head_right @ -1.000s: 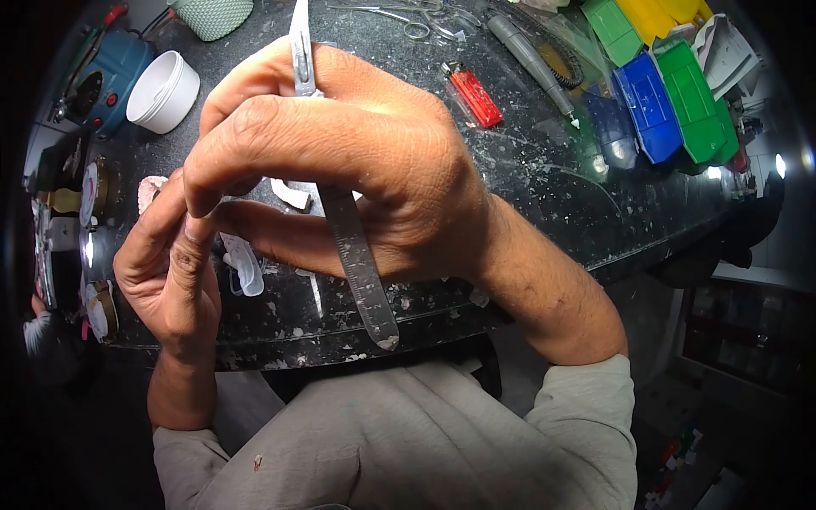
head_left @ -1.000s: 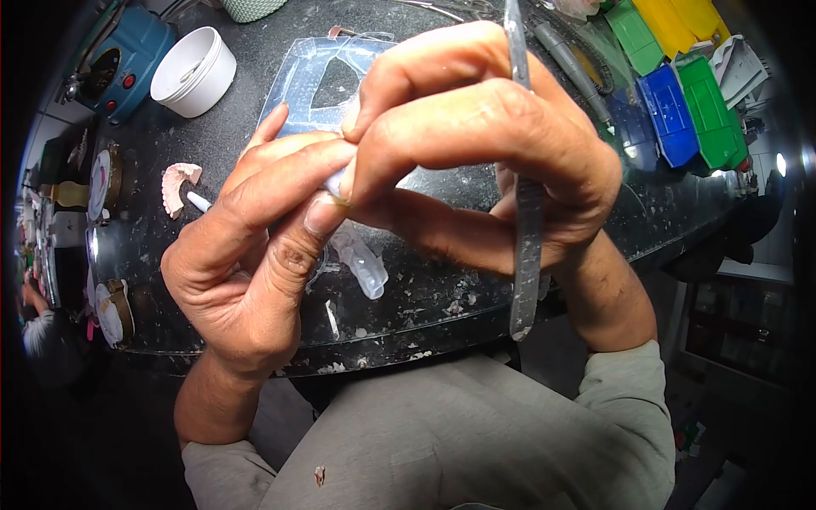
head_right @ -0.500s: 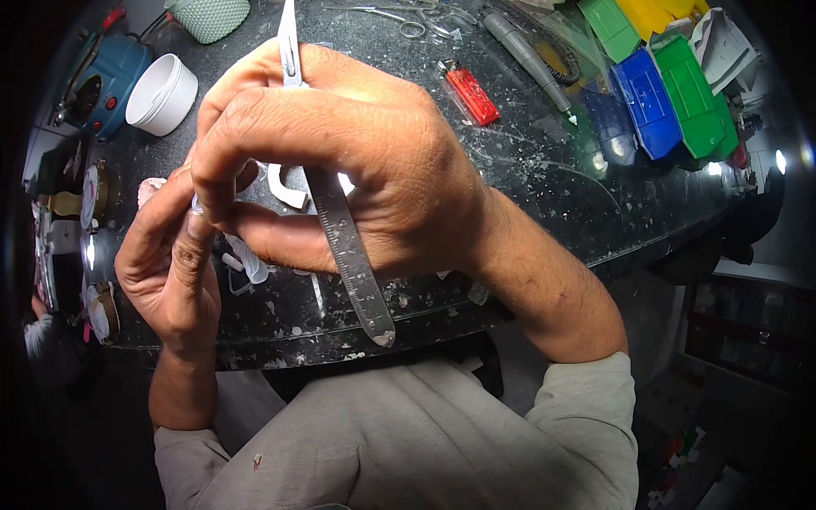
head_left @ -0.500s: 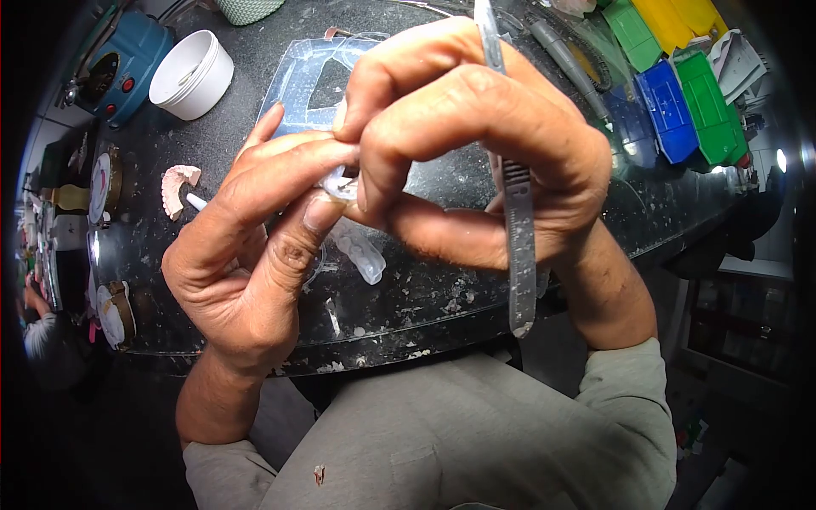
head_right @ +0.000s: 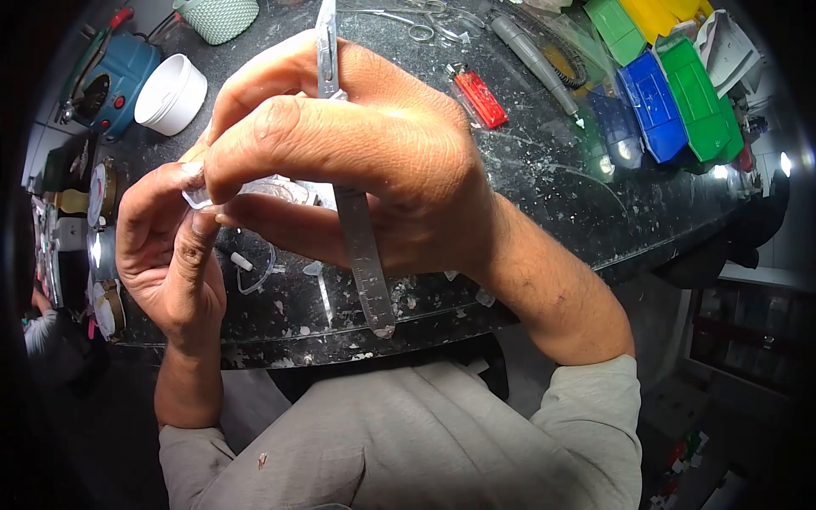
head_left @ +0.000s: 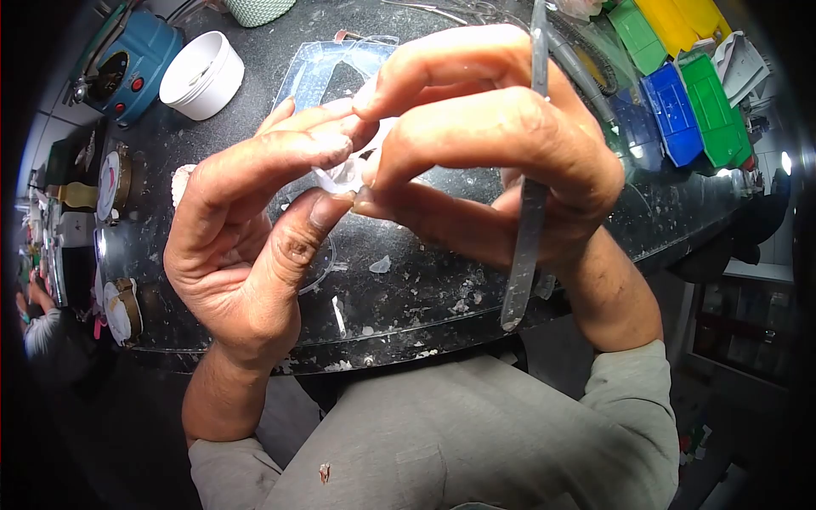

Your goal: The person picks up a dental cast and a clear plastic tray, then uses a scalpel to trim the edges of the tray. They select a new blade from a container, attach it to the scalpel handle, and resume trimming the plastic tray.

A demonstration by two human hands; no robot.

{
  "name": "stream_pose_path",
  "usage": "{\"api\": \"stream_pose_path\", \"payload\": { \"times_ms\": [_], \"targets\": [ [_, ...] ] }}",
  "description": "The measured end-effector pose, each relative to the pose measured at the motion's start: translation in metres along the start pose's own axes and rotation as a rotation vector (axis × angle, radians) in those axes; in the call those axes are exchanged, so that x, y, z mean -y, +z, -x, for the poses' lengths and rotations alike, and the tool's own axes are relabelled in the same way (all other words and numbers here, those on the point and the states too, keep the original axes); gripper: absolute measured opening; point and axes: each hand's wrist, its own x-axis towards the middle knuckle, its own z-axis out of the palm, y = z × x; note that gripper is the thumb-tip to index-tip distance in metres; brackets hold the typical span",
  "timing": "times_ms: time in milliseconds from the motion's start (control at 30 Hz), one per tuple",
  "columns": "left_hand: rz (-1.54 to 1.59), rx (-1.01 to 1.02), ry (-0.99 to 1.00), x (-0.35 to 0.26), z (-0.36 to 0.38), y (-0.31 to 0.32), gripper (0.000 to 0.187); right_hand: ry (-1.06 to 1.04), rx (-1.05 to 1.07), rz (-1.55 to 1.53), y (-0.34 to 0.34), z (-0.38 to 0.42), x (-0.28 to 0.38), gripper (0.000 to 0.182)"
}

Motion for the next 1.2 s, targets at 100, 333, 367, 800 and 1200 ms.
{"api": "stream_pose_path", "payload": {
  "times_ms": [100,333,367,800,1200],
  "targets": [
    [-0.013,-0.019,-0.017,0.000,0.000,0.001,0.031,0.003,0.000,0.004,0.000,0.000,0.000,0.024],
    [-0.009,-0.072,-0.190,-0.005,0.002,0.005,0.032,-0.028,0.067,0.003,-0.009,-0.002,-0.003,0.030],
    [0.041,-0.114,-0.241,-0.004,0.000,0.007,0.033,-0.055,0.091,0.001,-0.013,-0.004,-0.006,0.034],
    [-0.841,0.172,-0.217,0.007,-0.011,0.005,0.026,0.757,-0.179,0.032,-0.048,-0.009,-0.025,0.023],
    [0.201,-0.397,-0.252,-0.052,0.045,0.024,0.055,0.766,-0.123,-0.762,0.025,-0.014,0.078,0.021]
  ]
}}
